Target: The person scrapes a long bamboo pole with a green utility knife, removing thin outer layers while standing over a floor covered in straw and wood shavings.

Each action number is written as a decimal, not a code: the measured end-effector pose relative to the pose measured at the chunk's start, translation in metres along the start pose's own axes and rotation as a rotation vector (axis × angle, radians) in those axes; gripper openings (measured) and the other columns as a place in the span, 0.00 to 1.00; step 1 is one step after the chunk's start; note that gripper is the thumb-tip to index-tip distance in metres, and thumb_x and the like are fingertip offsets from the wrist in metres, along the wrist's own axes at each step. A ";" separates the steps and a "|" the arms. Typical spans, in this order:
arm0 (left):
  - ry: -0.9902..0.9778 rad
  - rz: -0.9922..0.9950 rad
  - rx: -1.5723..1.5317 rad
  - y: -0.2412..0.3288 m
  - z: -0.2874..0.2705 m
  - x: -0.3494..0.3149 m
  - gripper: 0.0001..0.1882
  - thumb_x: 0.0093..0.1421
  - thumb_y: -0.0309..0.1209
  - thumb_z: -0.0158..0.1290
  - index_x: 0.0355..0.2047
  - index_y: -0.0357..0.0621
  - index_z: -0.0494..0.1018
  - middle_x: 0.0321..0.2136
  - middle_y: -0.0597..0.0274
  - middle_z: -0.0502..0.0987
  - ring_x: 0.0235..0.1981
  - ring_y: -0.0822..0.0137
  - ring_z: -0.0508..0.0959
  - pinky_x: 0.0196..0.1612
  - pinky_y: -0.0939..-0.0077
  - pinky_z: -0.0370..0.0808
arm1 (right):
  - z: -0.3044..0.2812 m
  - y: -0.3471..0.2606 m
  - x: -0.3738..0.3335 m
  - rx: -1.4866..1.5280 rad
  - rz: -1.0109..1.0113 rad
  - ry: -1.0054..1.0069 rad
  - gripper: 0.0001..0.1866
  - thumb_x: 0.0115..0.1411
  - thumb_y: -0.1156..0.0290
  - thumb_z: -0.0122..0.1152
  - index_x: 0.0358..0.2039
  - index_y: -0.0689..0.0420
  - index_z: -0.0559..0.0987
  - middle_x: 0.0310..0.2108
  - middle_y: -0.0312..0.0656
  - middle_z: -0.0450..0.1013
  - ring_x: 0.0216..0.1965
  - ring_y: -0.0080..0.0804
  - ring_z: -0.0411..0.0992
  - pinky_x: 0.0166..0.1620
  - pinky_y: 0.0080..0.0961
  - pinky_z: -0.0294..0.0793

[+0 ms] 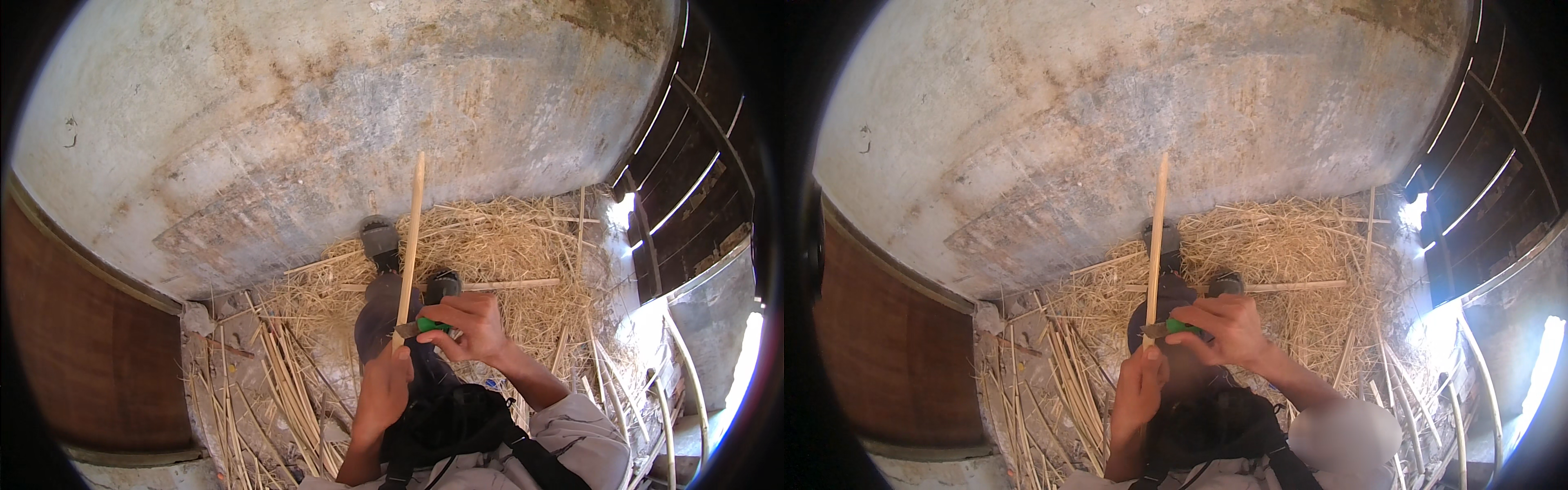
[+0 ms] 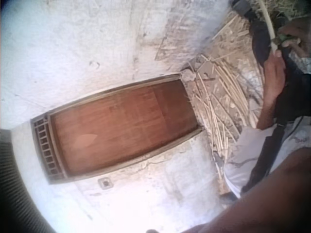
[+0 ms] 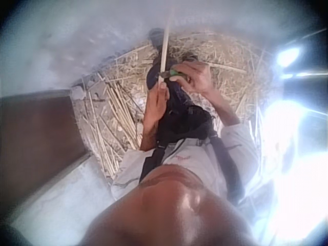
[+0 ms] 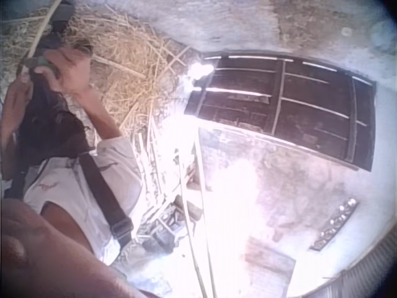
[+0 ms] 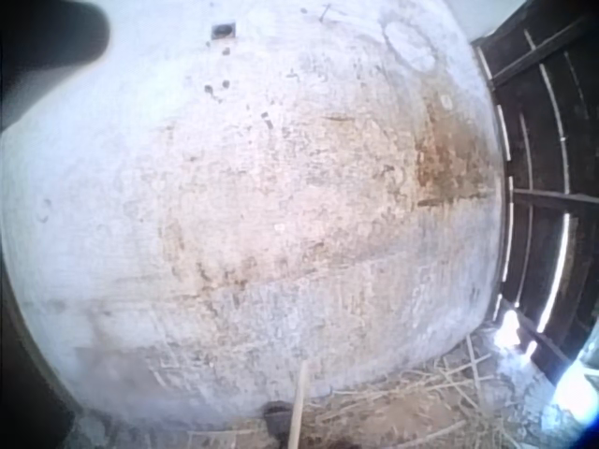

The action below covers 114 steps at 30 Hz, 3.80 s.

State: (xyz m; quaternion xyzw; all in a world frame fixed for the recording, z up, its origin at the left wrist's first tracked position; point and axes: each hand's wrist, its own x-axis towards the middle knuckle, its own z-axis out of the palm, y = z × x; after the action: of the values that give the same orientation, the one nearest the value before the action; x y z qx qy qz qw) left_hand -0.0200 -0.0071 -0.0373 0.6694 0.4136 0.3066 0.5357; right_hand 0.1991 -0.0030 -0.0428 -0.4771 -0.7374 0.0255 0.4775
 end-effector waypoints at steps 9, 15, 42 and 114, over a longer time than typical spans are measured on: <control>0.078 0.025 -0.013 -0.005 0.003 -0.006 0.23 0.81 0.37 0.37 0.28 0.40 0.66 0.17 0.68 0.65 0.20 0.75 0.63 0.24 0.73 0.60 | 0.002 -0.006 0.011 -0.130 -0.052 0.022 0.15 0.54 0.56 0.79 0.37 0.49 0.88 0.24 0.32 0.78 0.20 0.32 0.74 0.25 0.29 0.69; -0.097 -0.054 0.034 -0.028 0.008 -0.034 0.22 0.80 0.36 0.42 0.29 0.37 0.70 0.19 0.59 0.70 0.21 0.63 0.69 0.28 0.66 0.66 | -0.046 0.080 0.051 -0.236 0.443 0.373 0.20 0.71 0.52 0.65 0.46 0.56 0.88 0.20 0.32 0.77 0.18 0.21 0.67 0.24 0.27 0.66; -0.771 -0.320 -1.119 -0.043 -0.015 0.023 0.33 0.76 0.64 0.36 0.37 0.45 0.66 0.17 0.74 0.58 0.12 0.80 0.57 0.15 0.85 0.57 | 0.008 0.009 0.009 0.895 0.626 -0.057 0.11 0.68 0.67 0.71 0.45 0.60 0.82 0.24 0.24 0.68 0.27 0.12 0.62 0.30 0.19 0.61; 0.252 0.001 -0.132 -0.012 0.000 0.018 0.12 0.65 0.23 0.65 0.48 0.36 0.79 0.27 0.66 0.81 0.21 0.80 0.77 0.22 0.84 0.72 | -0.009 0.009 -0.003 0.151 0.201 0.053 0.15 0.63 0.60 0.74 0.43 0.56 0.83 0.29 0.42 0.77 0.27 0.36 0.78 0.29 0.30 0.74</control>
State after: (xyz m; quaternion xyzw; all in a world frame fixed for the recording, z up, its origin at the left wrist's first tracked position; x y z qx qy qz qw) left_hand -0.0142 0.0093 -0.0499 0.5891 0.4561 0.4148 0.5224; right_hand 0.2119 -0.0038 -0.0445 -0.5118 -0.6689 0.1163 0.5264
